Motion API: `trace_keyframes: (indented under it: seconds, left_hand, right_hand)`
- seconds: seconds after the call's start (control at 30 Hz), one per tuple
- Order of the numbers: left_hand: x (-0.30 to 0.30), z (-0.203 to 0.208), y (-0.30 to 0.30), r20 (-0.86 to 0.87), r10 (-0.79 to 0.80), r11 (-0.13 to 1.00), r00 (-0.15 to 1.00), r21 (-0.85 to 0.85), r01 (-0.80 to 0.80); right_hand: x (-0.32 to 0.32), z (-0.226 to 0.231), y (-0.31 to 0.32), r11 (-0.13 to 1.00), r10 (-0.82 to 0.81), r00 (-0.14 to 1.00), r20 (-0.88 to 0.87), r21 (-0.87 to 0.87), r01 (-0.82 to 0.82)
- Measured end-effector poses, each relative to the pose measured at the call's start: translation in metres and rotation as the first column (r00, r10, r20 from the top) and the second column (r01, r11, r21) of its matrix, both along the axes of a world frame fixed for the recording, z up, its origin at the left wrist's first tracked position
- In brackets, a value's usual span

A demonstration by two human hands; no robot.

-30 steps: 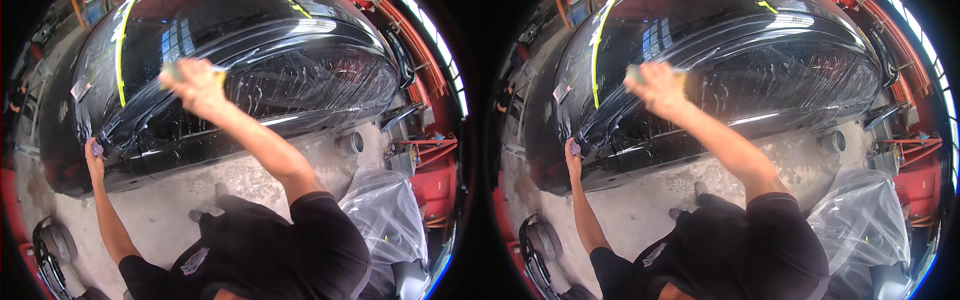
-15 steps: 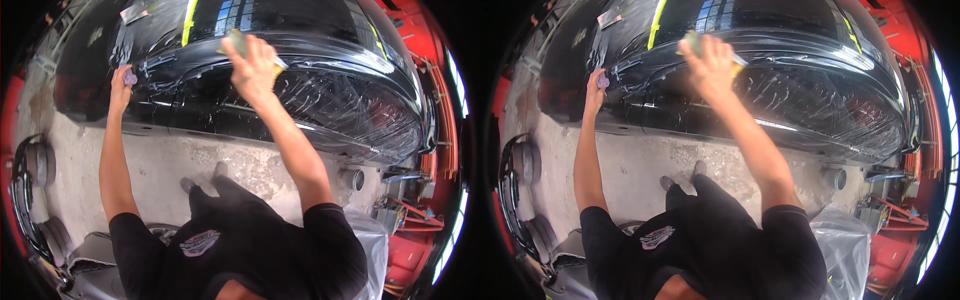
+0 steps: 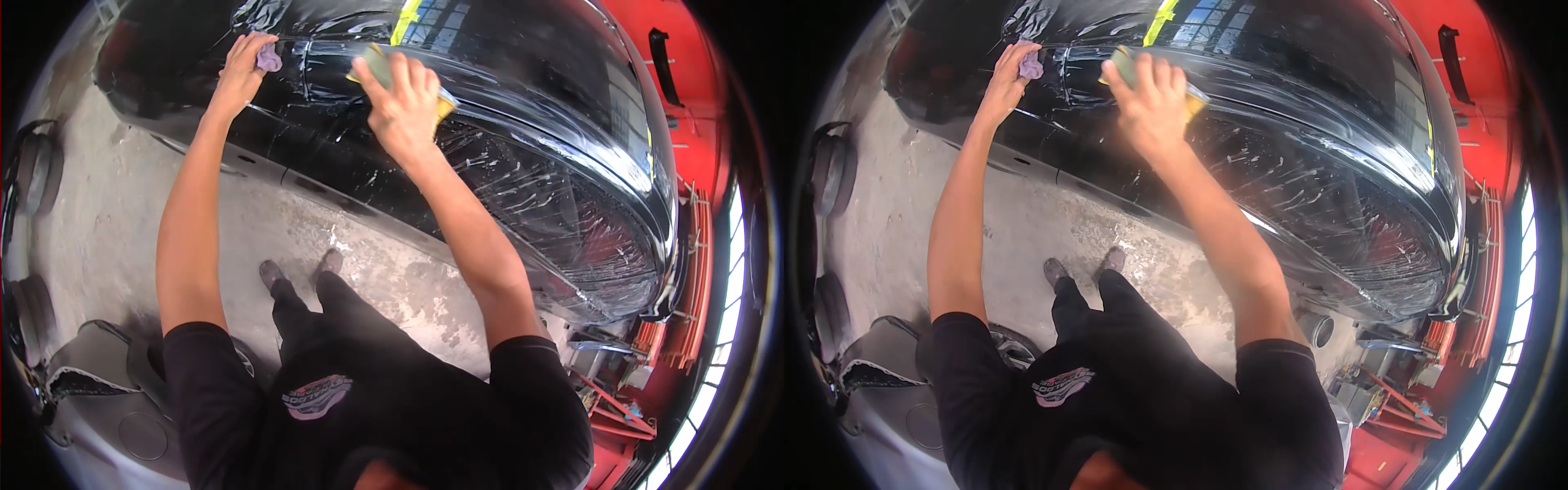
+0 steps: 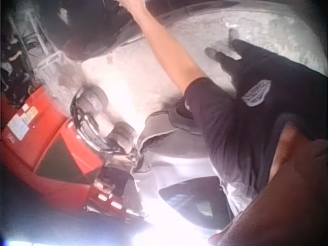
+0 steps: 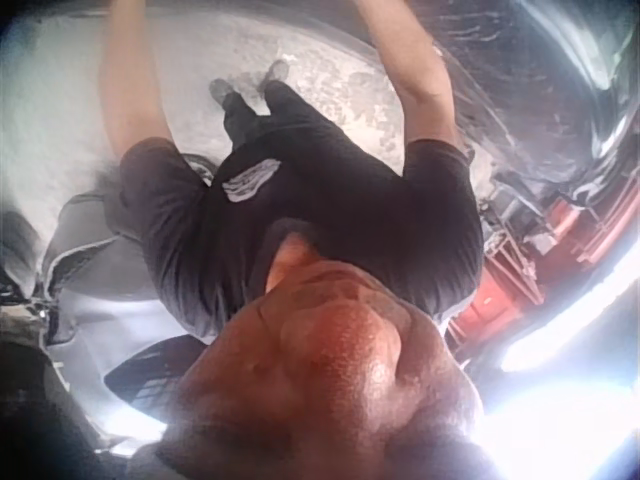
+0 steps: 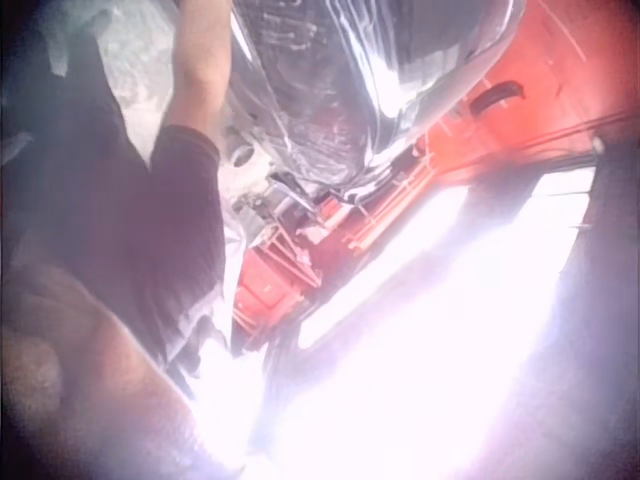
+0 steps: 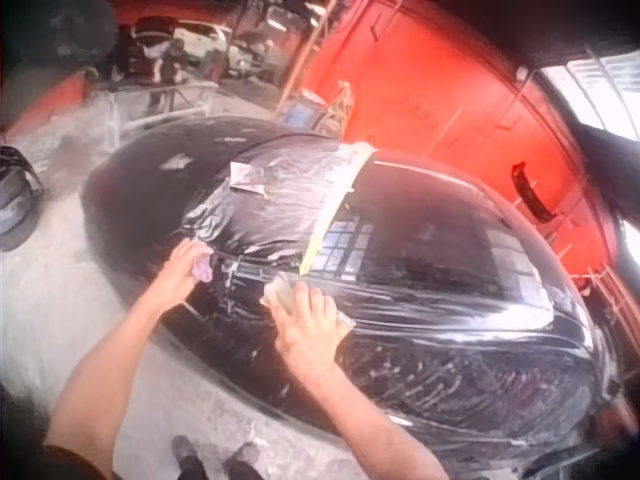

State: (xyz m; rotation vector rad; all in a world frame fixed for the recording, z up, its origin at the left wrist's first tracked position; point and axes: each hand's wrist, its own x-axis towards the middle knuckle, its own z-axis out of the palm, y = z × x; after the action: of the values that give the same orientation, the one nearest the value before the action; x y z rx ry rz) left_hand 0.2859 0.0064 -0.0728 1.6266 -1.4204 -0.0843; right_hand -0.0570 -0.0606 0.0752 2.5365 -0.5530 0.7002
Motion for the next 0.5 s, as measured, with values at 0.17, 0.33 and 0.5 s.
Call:
trace_keyframes:
  seconds: [0.17, 0.33, 0.5]
  left_hand:
    - [0.016, -0.009, 0.012, 0.0, 0.072, 0.997, 0.997, 0.025, -0.072]
    - [-0.006, -0.008, 0.001, -0.089, 0.148, 0.987, 0.985, 0.075, -0.142]
    - [-0.008, -0.003, -0.003, -0.13, 0.059, 0.997, 0.99, 0.047, -0.054]
  right_hand:
    - [-0.066, 0.051, -0.032, 0.954, 0.201, 0.975, -0.097, 0.245, -0.172]
    - [-0.086, 0.044, -0.023, 0.991, 0.052, 0.998, 0.023, -0.124, -0.049]
    - [0.064, -0.011, 0.009, 0.988, 0.122, 0.973, -0.194, 0.113, -0.102]
